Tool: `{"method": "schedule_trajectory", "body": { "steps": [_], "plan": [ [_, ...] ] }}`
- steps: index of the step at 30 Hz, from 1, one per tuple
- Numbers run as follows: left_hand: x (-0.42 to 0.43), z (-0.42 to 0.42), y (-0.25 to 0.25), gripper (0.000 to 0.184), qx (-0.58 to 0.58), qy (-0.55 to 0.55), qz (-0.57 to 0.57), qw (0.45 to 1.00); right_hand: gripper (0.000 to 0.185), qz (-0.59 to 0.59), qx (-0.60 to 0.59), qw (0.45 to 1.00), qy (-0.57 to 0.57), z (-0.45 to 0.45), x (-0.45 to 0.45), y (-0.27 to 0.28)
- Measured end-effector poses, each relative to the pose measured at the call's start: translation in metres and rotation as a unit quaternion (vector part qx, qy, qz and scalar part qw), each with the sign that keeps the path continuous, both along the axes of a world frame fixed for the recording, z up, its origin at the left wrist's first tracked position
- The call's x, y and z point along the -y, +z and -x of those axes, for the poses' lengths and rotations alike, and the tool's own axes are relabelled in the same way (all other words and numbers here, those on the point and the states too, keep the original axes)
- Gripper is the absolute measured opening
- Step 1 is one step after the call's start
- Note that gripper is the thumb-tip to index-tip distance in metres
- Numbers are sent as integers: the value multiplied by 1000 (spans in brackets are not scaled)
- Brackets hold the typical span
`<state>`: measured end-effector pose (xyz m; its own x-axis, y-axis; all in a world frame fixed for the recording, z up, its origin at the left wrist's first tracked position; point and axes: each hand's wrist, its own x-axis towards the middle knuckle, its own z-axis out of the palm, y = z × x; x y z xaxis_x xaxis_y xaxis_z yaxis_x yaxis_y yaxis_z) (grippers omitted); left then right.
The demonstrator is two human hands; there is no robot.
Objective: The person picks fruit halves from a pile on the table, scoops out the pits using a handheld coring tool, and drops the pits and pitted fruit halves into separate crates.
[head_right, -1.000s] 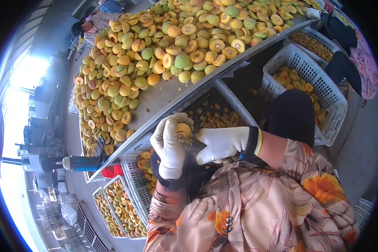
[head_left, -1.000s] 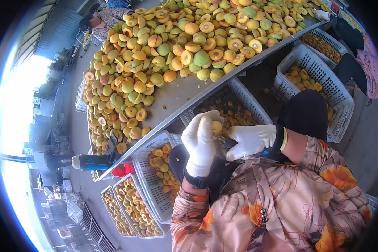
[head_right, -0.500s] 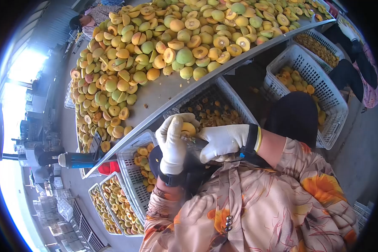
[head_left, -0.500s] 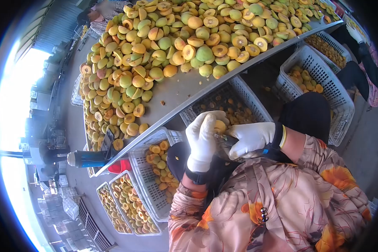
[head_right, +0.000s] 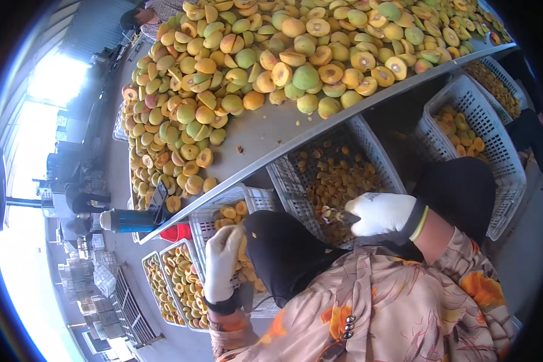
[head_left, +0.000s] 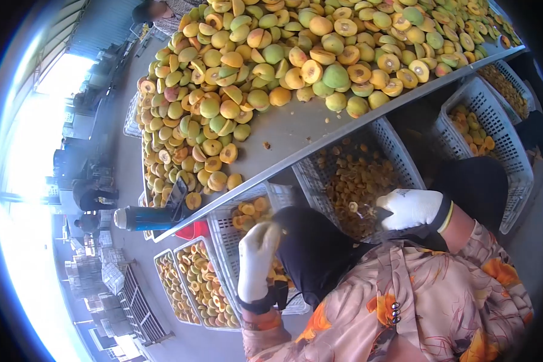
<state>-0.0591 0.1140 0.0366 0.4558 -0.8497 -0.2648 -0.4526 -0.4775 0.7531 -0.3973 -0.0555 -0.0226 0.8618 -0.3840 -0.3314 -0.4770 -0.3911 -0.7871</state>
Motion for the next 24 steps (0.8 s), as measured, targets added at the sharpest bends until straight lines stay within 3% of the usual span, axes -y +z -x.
{"method": "schedule_trajectory", "body": {
  "steps": [1,2,4,6,8,9,12,18,21,24],
  "plan": [
    [-12,-18,-1,31,184,-36,-27,982,38,30,-26,999,-13,7,1,-13],
    [-17,-34,-2,29,360,-70,-54,929,39,63,-52,996,-25,6,2,-20],
    [2,-62,1,27,497,-16,-17,867,40,18,-34,998,-42,-5,5,-11],
    [46,-99,-3,33,425,12,80,902,39,19,-29,999,-39,-19,3,-11],
    [105,-125,-11,41,360,25,35,932,37,17,-12,998,-58,-30,-1,-8],
    [131,-146,-31,46,385,18,44,922,37,19,-31,998,-44,-32,-2,-10],
    [189,-166,-56,59,380,19,-75,922,41,10,-55,998,-41,-33,-3,-5],
    [208,-183,-78,67,348,31,-86,933,42,23,-40,997,-56,-36,-7,-7],
    [191,-171,-85,61,443,43,16,896,42,25,-19,997,-67,-42,-10,-3],
    [174,-159,-86,54,236,47,111,964,35,69,36,992,-94,-40,-18,0]
  ]
}}
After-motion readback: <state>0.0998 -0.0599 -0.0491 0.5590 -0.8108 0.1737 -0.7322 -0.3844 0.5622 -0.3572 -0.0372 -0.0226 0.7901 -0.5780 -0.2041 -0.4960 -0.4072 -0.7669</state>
